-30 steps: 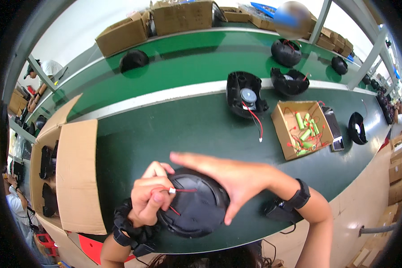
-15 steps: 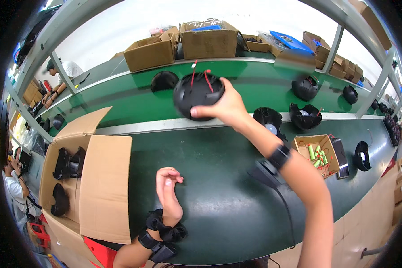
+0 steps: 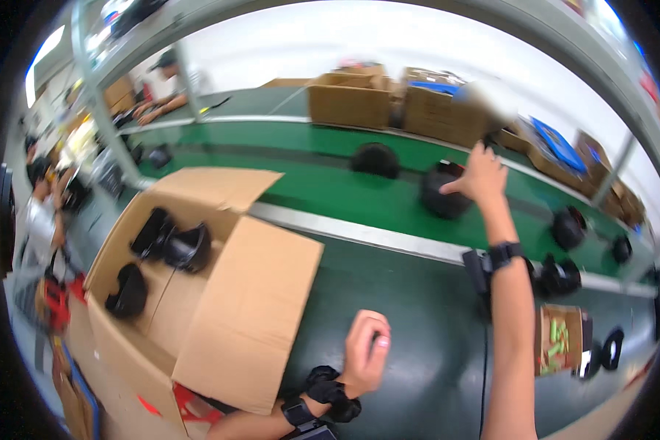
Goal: Assembling plastic electronic housings by inserting batteries and managing internal wiring on a factory assembly line.
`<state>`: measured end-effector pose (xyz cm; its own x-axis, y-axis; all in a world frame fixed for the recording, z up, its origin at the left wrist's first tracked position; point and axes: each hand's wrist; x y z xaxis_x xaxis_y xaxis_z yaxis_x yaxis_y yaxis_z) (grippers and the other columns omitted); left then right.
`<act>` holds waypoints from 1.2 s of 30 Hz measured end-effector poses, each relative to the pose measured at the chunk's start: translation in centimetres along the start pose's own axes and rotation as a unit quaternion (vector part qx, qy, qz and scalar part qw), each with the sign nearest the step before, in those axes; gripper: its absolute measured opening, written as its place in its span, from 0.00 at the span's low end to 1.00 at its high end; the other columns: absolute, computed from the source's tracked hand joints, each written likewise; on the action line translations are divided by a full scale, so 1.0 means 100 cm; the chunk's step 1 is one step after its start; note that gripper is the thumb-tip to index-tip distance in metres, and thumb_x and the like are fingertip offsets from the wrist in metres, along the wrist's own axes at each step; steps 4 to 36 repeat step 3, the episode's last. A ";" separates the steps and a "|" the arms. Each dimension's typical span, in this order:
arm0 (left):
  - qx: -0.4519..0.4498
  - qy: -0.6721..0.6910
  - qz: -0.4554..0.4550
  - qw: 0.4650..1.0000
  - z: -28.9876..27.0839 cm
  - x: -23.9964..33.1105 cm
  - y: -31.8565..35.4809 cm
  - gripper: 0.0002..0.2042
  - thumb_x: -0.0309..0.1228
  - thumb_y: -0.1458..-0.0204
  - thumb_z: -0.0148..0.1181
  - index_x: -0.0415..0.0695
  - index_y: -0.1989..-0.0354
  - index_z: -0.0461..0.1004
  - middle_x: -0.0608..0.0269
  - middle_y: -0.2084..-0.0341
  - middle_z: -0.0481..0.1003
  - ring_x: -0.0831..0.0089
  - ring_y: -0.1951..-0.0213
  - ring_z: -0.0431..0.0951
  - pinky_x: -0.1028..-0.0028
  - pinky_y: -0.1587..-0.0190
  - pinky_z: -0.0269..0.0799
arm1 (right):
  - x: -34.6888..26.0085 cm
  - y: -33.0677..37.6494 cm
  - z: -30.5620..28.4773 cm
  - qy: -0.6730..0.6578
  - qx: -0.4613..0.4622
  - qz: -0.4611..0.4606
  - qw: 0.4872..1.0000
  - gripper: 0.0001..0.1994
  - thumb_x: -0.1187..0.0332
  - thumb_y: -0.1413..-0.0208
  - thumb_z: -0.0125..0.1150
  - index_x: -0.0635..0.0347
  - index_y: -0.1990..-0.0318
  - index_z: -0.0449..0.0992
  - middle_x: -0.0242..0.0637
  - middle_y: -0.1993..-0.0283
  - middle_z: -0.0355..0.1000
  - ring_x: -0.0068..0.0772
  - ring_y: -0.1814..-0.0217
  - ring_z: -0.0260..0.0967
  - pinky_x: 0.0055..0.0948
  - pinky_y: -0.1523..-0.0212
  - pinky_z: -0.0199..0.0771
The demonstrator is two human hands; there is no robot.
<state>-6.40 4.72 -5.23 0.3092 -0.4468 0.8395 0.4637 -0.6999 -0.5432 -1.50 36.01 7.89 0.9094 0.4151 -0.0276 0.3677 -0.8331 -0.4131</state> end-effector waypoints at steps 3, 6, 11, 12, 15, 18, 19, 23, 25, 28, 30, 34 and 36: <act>0.015 -0.020 -0.015 1.000 -0.008 0.002 0.000 0.04 0.24 0.51 0.53 0.40 0.72 0.65 0.54 0.70 0.67 0.58 0.67 0.69 0.66 0.64 0.64 | -0.047 -0.016 -0.017 -0.204 0.051 -0.195 0.958 0.47 0.58 0.70 0.76 0.54 0.38 0.59 0.46 0.41 0.64 0.47 0.39 0.62 0.37 0.40 0.63; 0.015 -0.020 -0.015 1.000 -0.008 0.002 0.000 0.04 0.24 0.51 0.53 0.40 0.72 0.65 0.54 0.70 0.67 0.58 0.67 0.69 0.66 0.64 0.64 | -0.047 -0.016 -0.017 -0.204 0.051 -0.195 0.958 0.47 0.58 0.70 0.76 0.54 0.38 0.59 0.46 0.41 0.64 0.47 0.39 0.62 0.37 0.40 0.63; 0.015 -0.020 -0.015 1.000 -0.008 0.002 0.000 0.04 0.24 0.51 0.53 0.40 0.72 0.65 0.54 0.70 0.67 0.58 0.67 0.69 0.66 0.64 0.64 | -0.047 -0.016 -0.017 -0.204 0.051 -0.195 0.958 0.47 0.58 0.70 0.76 0.54 0.38 0.59 0.46 0.41 0.64 0.47 0.39 0.62 0.37 0.40 0.63; 0.015 -0.020 -0.015 1.000 -0.008 0.002 0.000 0.04 0.24 0.51 0.53 0.40 0.72 0.65 0.54 0.70 0.67 0.58 0.67 0.69 0.66 0.64 0.64 | -0.047 -0.016 -0.017 -0.204 0.051 -0.195 0.958 0.47 0.58 0.70 0.76 0.54 0.38 0.59 0.46 0.41 0.64 0.47 0.39 0.62 0.37 0.40 0.63; 0.015 -0.020 -0.015 1.000 -0.008 0.002 0.000 0.04 0.24 0.51 0.53 0.40 0.72 0.65 0.54 0.70 0.67 0.58 0.67 0.69 0.66 0.64 0.64 | -0.047 -0.016 -0.017 -0.204 0.051 -0.195 0.958 0.47 0.58 0.70 0.76 0.54 0.38 0.59 0.46 0.41 0.64 0.47 0.39 0.62 0.37 0.40 0.63; 0.015 -0.020 -0.015 1.000 -0.008 0.002 0.000 0.04 0.24 0.51 0.53 0.40 0.72 0.65 0.54 0.70 0.67 0.58 0.67 0.69 0.66 0.64 0.64 | -0.047 -0.016 -0.017 -0.204 0.051 -0.195 0.958 0.47 0.58 0.70 0.76 0.54 0.38 0.59 0.46 0.41 0.64 0.47 0.39 0.62 0.37 0.40 0.63; 0.015 -0.020 -0.015 1.000 -0.008 0.002 0.000 0.04 0.24 0.51 0.53 0.40 0.72 0.65 0.54 0.70 0.67 0.58 0.67 0.69 0.66 0.64 0.64 | -0.047 -0.016 -0.017 -0.204 0.051 -0.195 0.958 0.47 0.58 0.70 0.76 0.54 0.38 0.59 0.46 0.41 0.64 0.47 0.39 0.62 0.37 0.40 0.63; 0.015 -0.020 -0.015 1.000 -0.008 0.002 0.000 0.04 0.24 0.51 0.53 0.40 0.72 0.65 0.54 0.70 0.67 0.58 0.67 0.69 0.66 0.64 0.64 | -0.047 -0.016 -0.017 -0.204 0.051 -0.195 0.958 0.47 0.58 0.70 0.76 0.54 0.38 0.59 0.46 0.41 0.64 0.47 0.39 0.62 0.37 0.40 0.63; 0.015 -0.020 -0.015 1.000 -0.008 0.002 0.000 0.04 0.24 0.51 0.53 0.40 0.72 0.65 0.54 0.70 0.67 0.58 0.67 0.69 0.66 0.64 0.64 | -0.047 -0.016 -0.017 -0.204 0.051 -0.195 0.958 0.47 0.58 0.70 0.76 0.54 0.38 0.59 0.46 0.41 0.64 0.47 0.39 0.62 0.37 0.40 0.63; 0.015 -0.020 -0.015 1.000 -0.008 0.002 0.000 0.04 0.24 0.51 0.53 0.40 0.72 0.65 0.54 0.70 0.67 0.58 0.67 0.69 0.66 0.64 0.64 | -0.047 -0.016 -0.017 -0.204 0.051 -0.195 0.958 0.47 0.58 0.70 0.76 0.54 0.38 0.59 0.46 0.41 0.64 0.47 0.39 0.62 0.37 0.40 0.63; 0.015 -0.020 -0.015 1.000 -0.008 0.002 0.000 0.04 0.24 0.51 0.53 0.40 0.72 0.65 0.54 0.70 0.67 0.58 0.67 0.69 0.66 0.64 0.64 | -0.047 -0.016 -0.017 -0.204 0.051 -0.195 0.958 0.47 0.58 0.70 0.76 0.54 0.38 0.59 0.46 0.41 0.64 0.47 0.39 0.62 0.37 0.40 0.63; 0.015 -0.020 -0.015 1.000 -0.008 0.002 0.000 0.04 0.24 0.51 0.53 0.40 0.72 0.65 0.54 0.70 0.67 0.58 0.67 0.69 0.66 0.64 0.64 | -0.047 -0.016 -0.017 -0.204 0.051 -0.195 0.958 0.47 0.58 0.70 0.76 0.54 0.38 0.59 0.46 0.41 0.64 0.47 0.39 0.62 0.37 0.40 0.63; 0.015 -0.020 -0.015 1.000 -0.008 0.002 0.000 0.04 0.24 0.51 0.53 0.40 0.72 0.65 0.54 0.70 0.67 0.58 0.67 0.69 0.66 0.64 0.64 | -0.047 -0.016 -0.017 -0.204 0.051 -0.195 0.958 0.47 0.58 0.70 0.76 0.54 0.38 0.59 0.46 0.41 0.64 0.47 0.39 0.62 0.37 0.40 0.63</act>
Point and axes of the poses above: each hand's wrist, its own y-axis away from the middle knuckle, its own z-axis out of the palm, x = y × z
